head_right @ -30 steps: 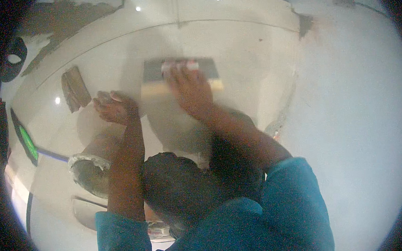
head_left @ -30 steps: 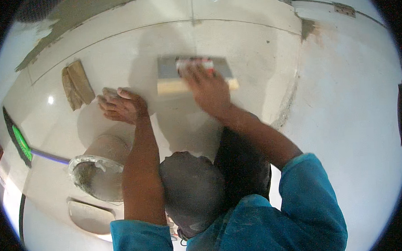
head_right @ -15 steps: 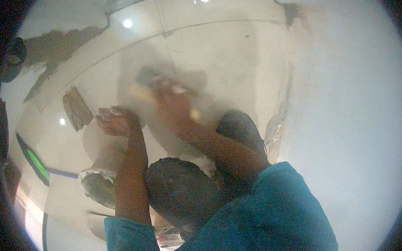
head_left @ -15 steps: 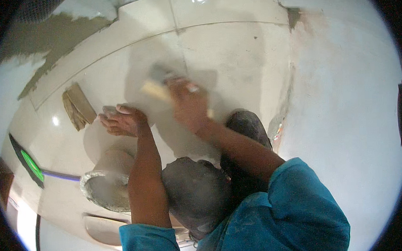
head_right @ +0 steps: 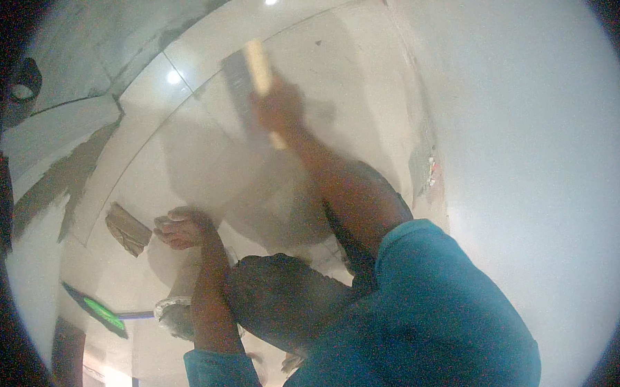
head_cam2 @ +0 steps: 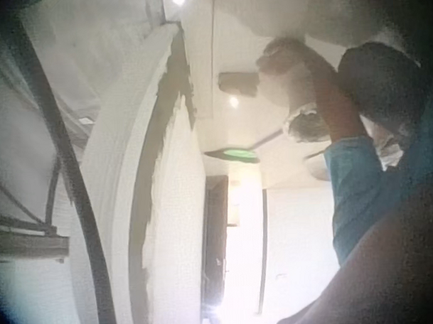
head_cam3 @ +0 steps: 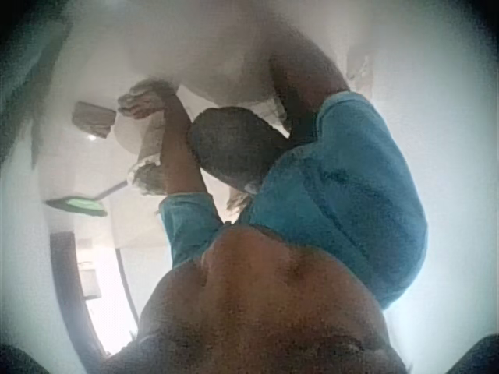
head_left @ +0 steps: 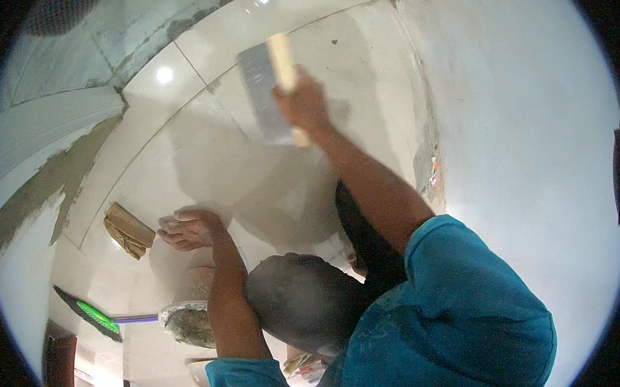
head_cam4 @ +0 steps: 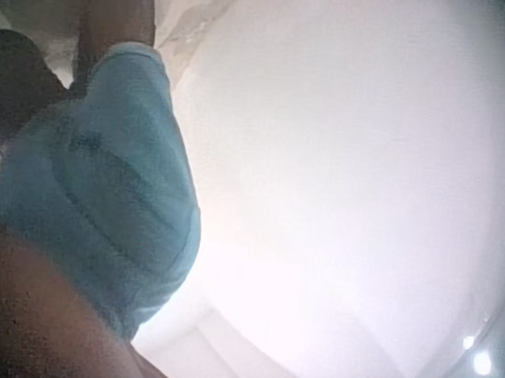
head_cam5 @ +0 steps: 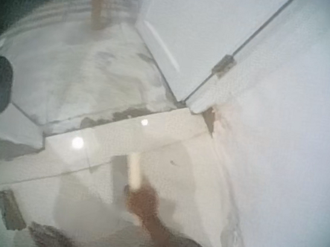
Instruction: The person applies grout to tiled floor surfaces using a grout float, spreading and smoothing the material between tiles. The person occasionally wipes excess grout from the tiles with a hand or cloth.
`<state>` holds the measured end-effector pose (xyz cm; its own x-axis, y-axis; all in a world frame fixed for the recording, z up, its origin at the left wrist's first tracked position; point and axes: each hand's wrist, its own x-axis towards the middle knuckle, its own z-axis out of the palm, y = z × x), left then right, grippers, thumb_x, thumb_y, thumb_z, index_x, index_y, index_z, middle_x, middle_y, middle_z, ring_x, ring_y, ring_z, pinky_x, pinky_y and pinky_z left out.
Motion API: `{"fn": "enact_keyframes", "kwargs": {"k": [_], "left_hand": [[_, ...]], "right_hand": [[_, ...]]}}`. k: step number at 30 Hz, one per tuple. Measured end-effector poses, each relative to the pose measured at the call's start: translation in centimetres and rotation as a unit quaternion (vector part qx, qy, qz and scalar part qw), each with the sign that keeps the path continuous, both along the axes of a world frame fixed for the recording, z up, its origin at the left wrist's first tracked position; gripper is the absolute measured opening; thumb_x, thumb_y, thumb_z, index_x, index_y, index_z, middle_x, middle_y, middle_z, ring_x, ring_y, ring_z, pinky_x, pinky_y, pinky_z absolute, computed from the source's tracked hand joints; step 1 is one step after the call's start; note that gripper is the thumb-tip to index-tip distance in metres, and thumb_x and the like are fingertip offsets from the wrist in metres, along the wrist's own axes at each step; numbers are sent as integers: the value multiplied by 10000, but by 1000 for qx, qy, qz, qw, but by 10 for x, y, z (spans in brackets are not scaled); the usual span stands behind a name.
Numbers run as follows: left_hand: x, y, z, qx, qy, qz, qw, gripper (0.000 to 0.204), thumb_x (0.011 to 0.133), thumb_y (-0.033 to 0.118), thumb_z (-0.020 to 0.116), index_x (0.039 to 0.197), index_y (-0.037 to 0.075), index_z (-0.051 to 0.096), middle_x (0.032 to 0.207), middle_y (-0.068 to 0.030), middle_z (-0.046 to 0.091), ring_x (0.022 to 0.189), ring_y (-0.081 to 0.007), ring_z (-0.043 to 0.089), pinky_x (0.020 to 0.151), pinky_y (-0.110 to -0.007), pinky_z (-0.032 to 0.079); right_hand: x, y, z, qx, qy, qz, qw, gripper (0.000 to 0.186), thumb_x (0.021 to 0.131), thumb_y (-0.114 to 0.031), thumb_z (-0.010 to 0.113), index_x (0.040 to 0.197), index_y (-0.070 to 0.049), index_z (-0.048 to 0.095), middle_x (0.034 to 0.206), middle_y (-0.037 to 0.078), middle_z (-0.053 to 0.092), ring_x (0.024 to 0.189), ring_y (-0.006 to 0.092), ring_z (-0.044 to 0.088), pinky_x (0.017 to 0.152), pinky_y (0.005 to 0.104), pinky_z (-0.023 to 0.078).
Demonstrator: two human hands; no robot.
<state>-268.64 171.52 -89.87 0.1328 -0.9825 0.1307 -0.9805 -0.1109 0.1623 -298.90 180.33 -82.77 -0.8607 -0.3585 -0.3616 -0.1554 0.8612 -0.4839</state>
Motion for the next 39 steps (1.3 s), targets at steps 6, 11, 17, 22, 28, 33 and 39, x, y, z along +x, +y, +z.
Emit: {"fn": "enact_keyframes", "kwargs": {"k": [6, 11, 17, 22, 28, 33, 39], "left_hand": [[7, -1, -11, -18, -8, -21, 1000, 612, 1007, 493, 256, 1406, 51, 398, 1478, -220, 333, 1382, -376, 299, 1089, -547, 260], [12, -4, -13, 2, -47, -20, 999, 610, 1009, 497, 247, 1398, 54, 400, 1471, -215, 344, 1368, -386, 316, 1081, -544, 279], [10, -3, -8, -3, -17, -44, 999, 612, 1008, 502, 242, 1391, 51, 400, 1456, -212, 354, 1358, -390, 316, 1088, -544, 269], [5, -1, -8, -3, -34, -34, 999, 606, 1010, 492, 254, 1391, 42, 394, 1464, -212, 336, 1346, -394, 334, 1076, -538, 288], [5, -2, -10, -20, -57, -10, 998, 627, 1006, 511, 237, 1399, 47, 394, 1462, -195, 346, 1321, -382, 363, 1060, -530, 302], [3, -2, -13, -5, -66, -13, 998, 630, 1005, 523, 241, 1388, 53, 414, 1447, -183, 366, 1293, -372, 398, 1039, -519, 324], [3, -4, -16, -1, -59, -5, 998, 598, 1012, 498, 260, 1412, 69, 377, 1449, -173, 365, 1276, -367, 418, 1031, -517, 331]], "right_hand": [[-50, 69, 59, 48, 39, -99, 993, 334, 835, -198, 681, 1105, -17, 604, 979, 187, 662, 865, 328, 665, 742, 469, 539], [103, 37, 55, -18, 40, 206, 978, 553, 805, -177, 631, 1343, -126, 512, 1344, 199, 497, 1189, 383, 503, 941, 601, 411], [144, 36, 7, 42, 145, 198, 968, 513, 870, -204, 558, 1372, -129, 481, 1388, 200, 451, 1258, 395, 439, 908, 665, 395], [43, 37, 0, 178, 200, 71, 961, 513, 868, -173, 555, 1366, -90, 467, 1397, 181, 455, 1261, 376, 454, 893, 589, 441], [120, 52, -4, 180, 139, 139, 964, 537, 918, -188, 516, 1437, -121, 399, 1434, 183, 426, 1221, 401, 500, 921, 598, 445], [162, 68, -8, 178, 190, 153, 953, 543, 900, -196, 520, 1426, -125, 407, 1396, 225, 442, 1262, 435, 461, 915, 584, 477], [-41, 158, 23, 39, 59, -197, 978, 490, 913, -147, 509, 1385, -40, 433, 1362, 196, 513, 1205, 315, 543, 971, 464, 461]]}}
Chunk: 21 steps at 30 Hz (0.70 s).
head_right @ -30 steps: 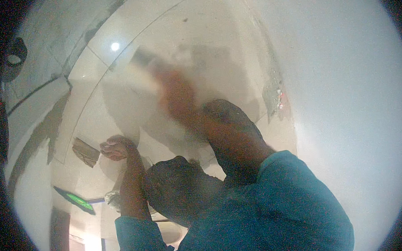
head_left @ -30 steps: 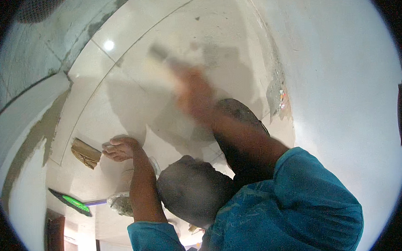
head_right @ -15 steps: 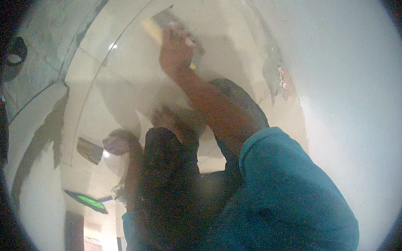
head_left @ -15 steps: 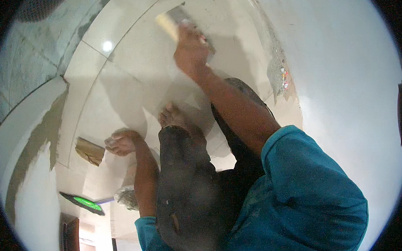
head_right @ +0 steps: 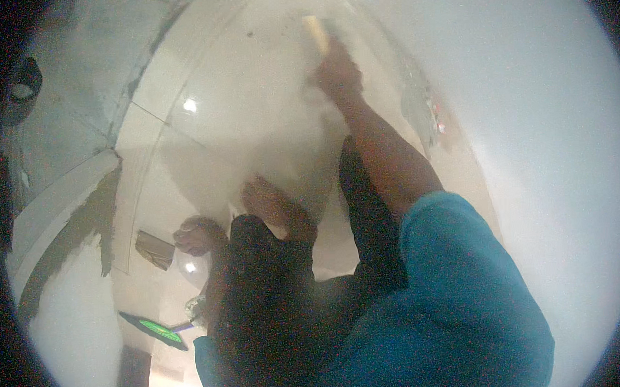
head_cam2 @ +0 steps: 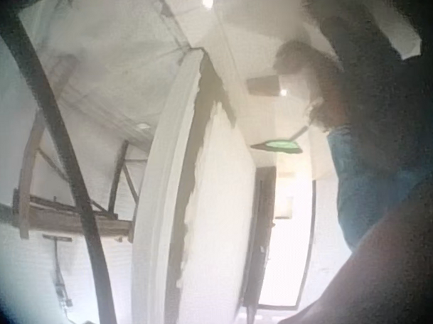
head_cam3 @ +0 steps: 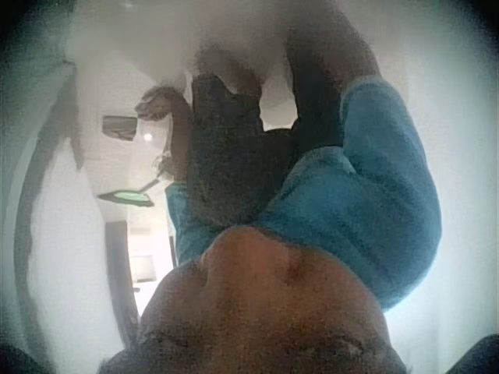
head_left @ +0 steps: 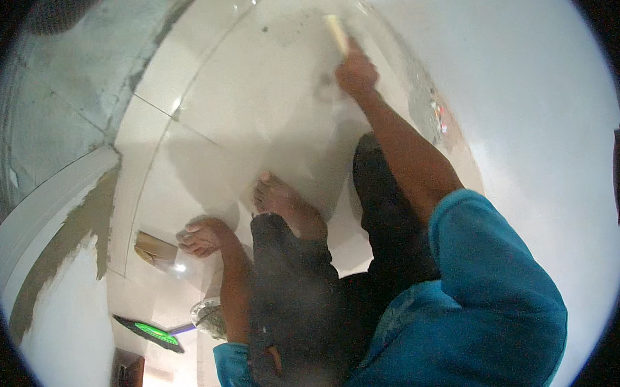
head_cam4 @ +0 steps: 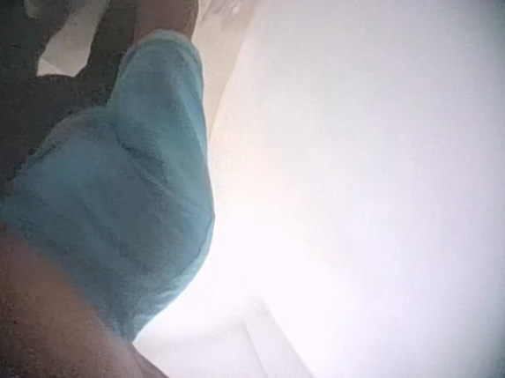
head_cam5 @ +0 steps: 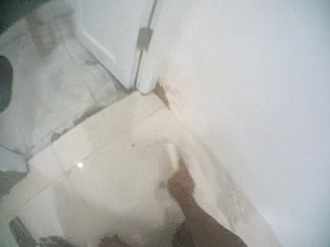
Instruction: The person applies grout to tiled floor surfaces using a grout float, spreading and smoothing the material between tiles. The person occasionally wipes excess grout from the tiles with a hand or cloth.
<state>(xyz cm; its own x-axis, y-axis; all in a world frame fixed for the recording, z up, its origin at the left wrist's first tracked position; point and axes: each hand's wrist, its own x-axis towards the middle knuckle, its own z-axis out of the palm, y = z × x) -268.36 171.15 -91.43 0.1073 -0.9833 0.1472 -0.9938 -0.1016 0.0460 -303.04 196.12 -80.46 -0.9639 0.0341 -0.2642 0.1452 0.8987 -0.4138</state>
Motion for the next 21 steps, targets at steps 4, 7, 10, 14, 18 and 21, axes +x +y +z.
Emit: {"fn": "enact_keyframes", "kwargs": {"k": [4, 7, 10, 14, 18, 21], "left_hand": [[2, -1, 1, -41, -43, -3, 998, 591, 1019, 492, 259, 1432, 82, 360, 1459, -176, 349, 1280, -363, 412, 1039, -516, 324], [5, 0, 1, 24, 1, -5, 1000, 606, 1015, 522, 243, 1440, 108, 362, 1483, -149, 329, 1327, -350, 360, 1075, -505, 279], [9, 2, 2, -1, 21, -36, 999, 608, 1013, 533, 235, 1443, 124, 366, 1482, -129, 344, 1355, -327, 341, 1084, -496, 272], [4, 1, 6, -9, 28, -15, 999, 602, 1023, 518, 261, 1437, 95, 372, 1459, -143, 373, 1342, -340, 364, 1082, -512, 289], [-49, -10, 11, -18, 65, -222, 973, 612, 1027, 514, 271, 1445, 75, 359, 1467, -160, 377, 1349, -355, 364, 1095, -530, 274], [-124, -20, 13, -22, 93, -370, 924, 643, 1025, 526, 272, 1466, 61, 327, 1499, -170, 351, 1381, -361, 333, 1125, -536, 239]], "right_hand": [[78, -68, 5, 242, -24, 181, 953, 512, 905, -175, 518, 1400, -74, 433, 1439, 183, 425, 1266, 355, 461, 989, 559, 401], [160, -139, -23, 110, 50, 313, 942, 522, 896, -204, 523, 1400, -99, 443, 1484, 176, 369, 1311, 397, 396, 977, 655, 360], [171, -180, -51, 54, 130, 293, 946, 530, 887, -204, 539, 1398, -98, 444, 1479, 169, 367, 1318, 392, 379, 956, 683, 355], [99, -184, -58, 70, 131, 206, 967, 532, 879, -181, 551, 1393, -91, 447, 1469, 177, 379, 1320, 373, 380, 959, 674, 359], [-1, -131, -36, 157, 13, 169, 973, 560, 875, -207, 561, 1390, -26, 433, 1390, 194, 456, 1268, 410, 410, 931, 649, 348], [-50, -100, -21, 90, 54, 44, 994, 609, 860, -127, 574, 1417, 18, 374, 1366, 227, 474, 1219, 368, 497, 998, 528, 393]]}}
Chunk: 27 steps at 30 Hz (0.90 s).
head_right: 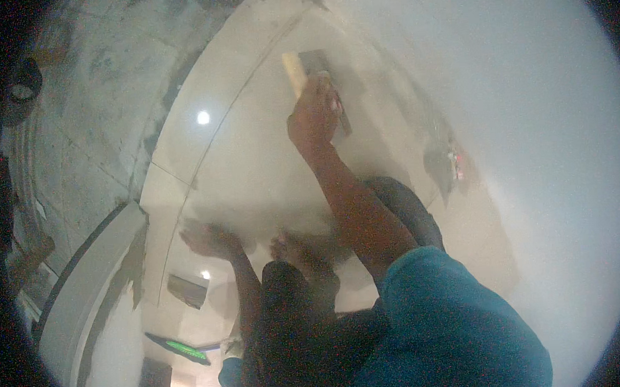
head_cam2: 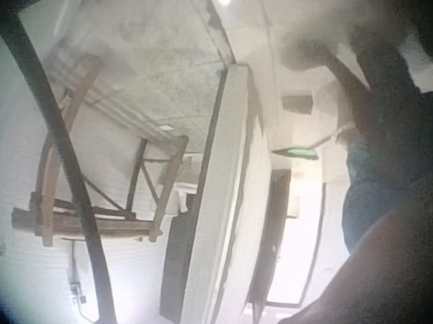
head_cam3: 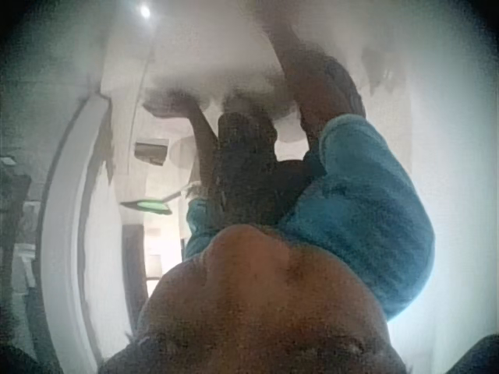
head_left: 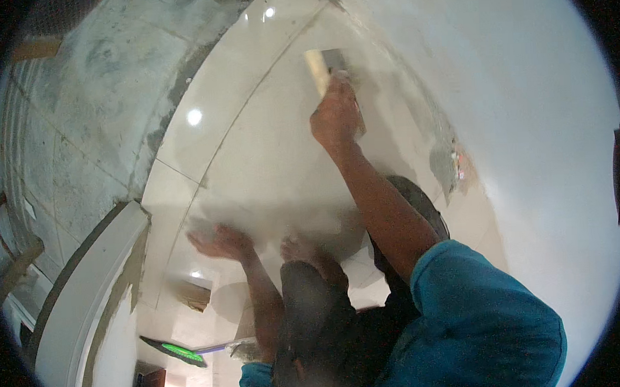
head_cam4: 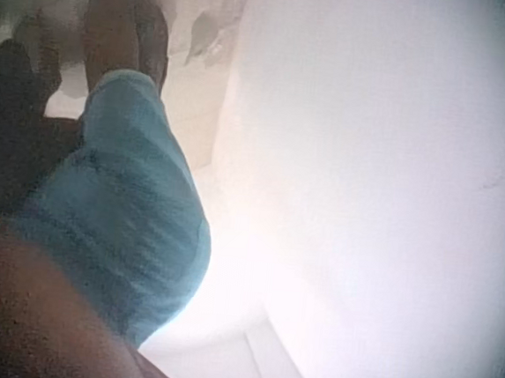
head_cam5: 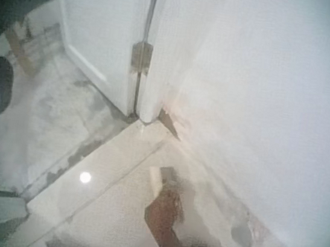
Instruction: The person applies grout to tiled floor surfaces using a grout float, spreading and smoothing the material between tiles. The person occasionally wipes excess grout from the tiles with a hand or cloth.
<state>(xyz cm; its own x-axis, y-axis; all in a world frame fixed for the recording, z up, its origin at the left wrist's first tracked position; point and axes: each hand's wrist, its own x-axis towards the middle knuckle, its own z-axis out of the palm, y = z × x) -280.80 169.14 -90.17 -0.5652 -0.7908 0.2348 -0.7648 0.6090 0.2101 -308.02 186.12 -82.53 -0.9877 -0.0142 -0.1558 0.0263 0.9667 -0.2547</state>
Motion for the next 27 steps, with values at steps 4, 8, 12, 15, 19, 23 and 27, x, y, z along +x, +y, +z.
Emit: {"fn": "enact_keyframes", "kwargs": {"k": [4, 8, 12, 15, 19, 23, 27], "left_hand": [[-90, -4, 9, 55, -35, -70, 995, 672, 1023, 526, 277, 1502, 55, 259, 1554, -166, 274, 1452, -343, 220, 1175, -522, 142], [-124, -4, 22, 168, -259, -89, 947, 630, 1035, 460, 247, 1489, 23, 270, 1574, -176, 222, 1461, -352, 194, 1171, -552, 142], [-118, -5, 20, 45, -202, -92, 974, 655, 1030, 439, 237, 1484, -33, 245, 1571, -232, 190, 1475, -363, 141, 1165, -590, 96], [-114, -6, 14, 68, -143, -116, 981, 664, 1025, 429, 241, 1488, -46, 226, 1581, -230, 162, 1485, -366, 97, 1164, -596, 61], [-116, -7, 12, 52, -164, -154, 973, 657, 1023, 411, 227, 1493, -48, 224, 1592, -227, 131, 1489, -371, 70, 1161, -598, 27], [-118, -8, 17, 84, -120, -158, 977, 651, 1028, 404, 225, 1489, -56, 231, 1581, -252, 139, 1485, -384, 76, 1158, -593, -4], [-118, -7, 20, 97, -124, -150, 976, 635, 1033, 387, 242, 1482, -62, 245, 1567, -271, 171, 1480, -395, 102, 1159, -586, -8]], "right_hand": [[48, -69, -2, 113, -19, 231, 966, 611, 898, -292, 561, 1397, 20, 397, 1392, 241, 416, 1237, 401, 438, 1004, 581, 354], [116, -160, -22, -136, 20, 212, 968, 683, 845, -441, 586, 1371, -31, 440, 1450, 219, 367, 1282, 412, 391, 999, 710, 276], [28, -150, -33, -10, 69, 213, 975, 552, 902, -327, 533, 1364, -32, 465, 1432, 253, 372, 1258, 478, 391, 989, 755, 244], [-62, -117, -29, 62, 91, 160, 981, 443, 915, -216, 477, 1325, -49, 495, 1369, 175, 491, 1169, 391, 528, 942, 645, 379], [-68, -117, -13, -39, 75, 118, 989, 431, 926, -228, 481, 1321, -55, 495, 1356, 169, 507, 1135, 403, 557, 897, 615, 437], [-46, -128, 1, 70, 92, 258, 959, 452, 921, -229, 483, 1344, -72, 489, 1376, 147, 502, 1171, 396, 521, 900, 632, 425], [-92, -109, -4, 56, 85, 143, 984, 441, 895, -173, 522, 1317, -49, 492, 1247, 150, 569, 1141, 349, 562, 848, 552, 500]]}}
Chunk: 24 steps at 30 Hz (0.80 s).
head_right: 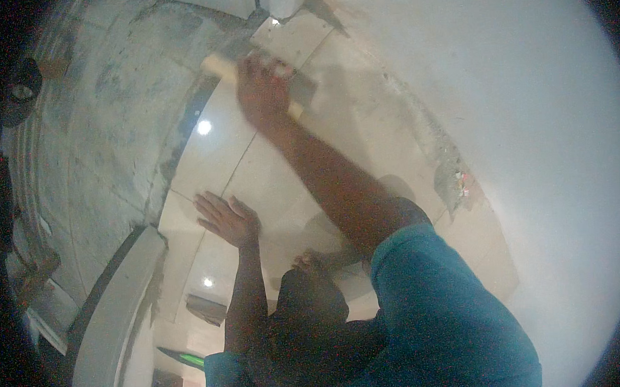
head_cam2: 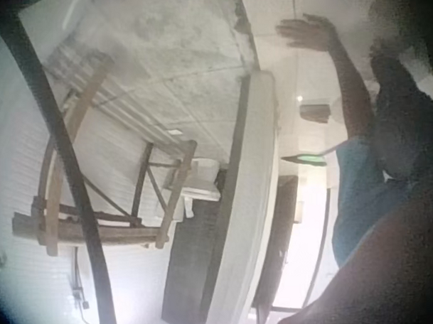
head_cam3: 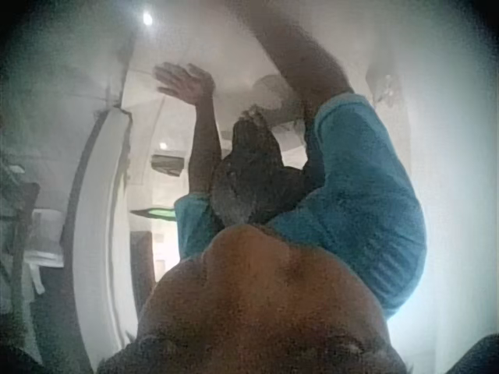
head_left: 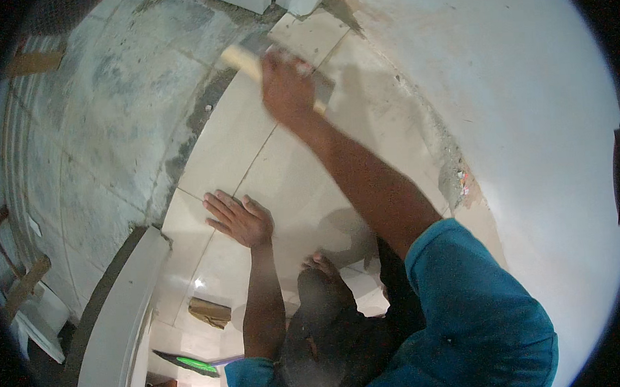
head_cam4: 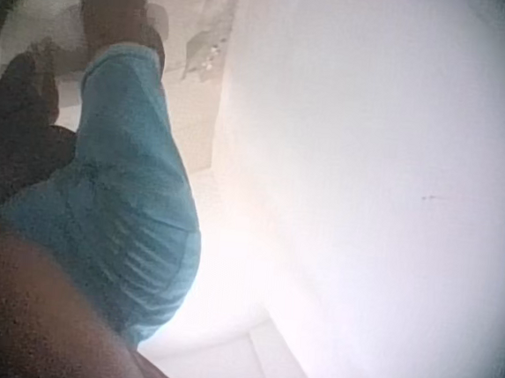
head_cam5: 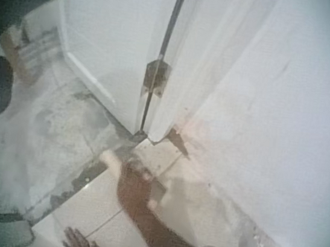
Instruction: The person applies grout to tiled floor surfaces using a grout float, spreading and smoothing the material between tiles. The person occasionally wipes excess grout from the tiles with a hand or cloth.
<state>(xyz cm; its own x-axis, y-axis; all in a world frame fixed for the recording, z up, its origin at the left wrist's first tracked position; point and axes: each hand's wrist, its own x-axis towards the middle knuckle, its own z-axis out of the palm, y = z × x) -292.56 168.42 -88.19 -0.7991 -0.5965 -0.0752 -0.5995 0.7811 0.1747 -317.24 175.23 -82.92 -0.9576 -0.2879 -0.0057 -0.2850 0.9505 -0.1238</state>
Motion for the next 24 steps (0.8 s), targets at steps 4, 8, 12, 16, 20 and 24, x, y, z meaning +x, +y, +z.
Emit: {"fn": "enact_keyframes", "kwargs": {"k": [4, 8, 12, 16, 20, 24], "left_hand": [[-1, 2, 0, -19, 12, -3, 1000, 613, 1036, 362, 252, 1481, -60, 253, 1564, -261, 197, 1479, -389, 120, 1164, -577, 2], [-3, 2, 0, -23, 9, 0, 1000, 597, 1038, 346, 257, 1479, -57, 266, 1562, -256, 210, 1478, -380, 134, 1170, -565, 12], [-1, 1, -1, -48, 20, -15, 999, 591, 1039, 343, 264, 1475, -57, 279, 1556, -255, 229, 1474, -374, 162, 1173, -556, 24], [1, 0, -3, -25, -19, 1, 1000, 654, 1026, 409, 199, 1494, -47, 230, 1584, -231, 159, 1489, -353, 91, 1175, -559, 11], [2, 1, -4, -33, 5, -3, 999, 646, 1027, 409, 208, 1492, -38, 251, 1579, -223, 185, 1483, -359, 124, 1173, -567, 39], [0, 3, -3, -28, 16, 10, 999, 642, 1033, 415, 207, 1483, -37, 278, 1576, -211, 207, 1478, -358, 142, 1174, -569, 54]], "right_hand": [[-30, 19, -15, -51, 46, 54, 996, 457, 871, -125, 536, 1321, -61, 492, 1214, 150, 579, 1126, 338, 578, 897, 537, 483], [-35, 29, -23, 0, 59, 63, 996, 474, 835, -81, 553, 1306, -74, 501, 1242, 147, 575, 1121, 331, 580, 932, 501, 472], [-42, 35, -25, -60, 85, 38, 994, 495, 819, -85, 573, 1308, -72, 496, 1292, 140, 560, 1117, 332, 581, 944, 471, 472], [-57, 40, -29, 33, 16, 44, 998, 511, 827, -106, 586, 1325, -62, 480, 1325, 135, 536, 1160, 318, 564, 968, 461, 468], [-55, 55, -22, -25, 13, 28, 999, 545, 820, -95, 598, 1346, -54, 458, 1340, 150, 522, 1198, 329, 537, 992, 465, 452], [-20, 72, 1, -77, -49, -74, 993, 579, 807, -64, 607, 1353, 5, 425, 1328, 198, 511, 1226, 343, 506, 1009, 474, 436]]}}
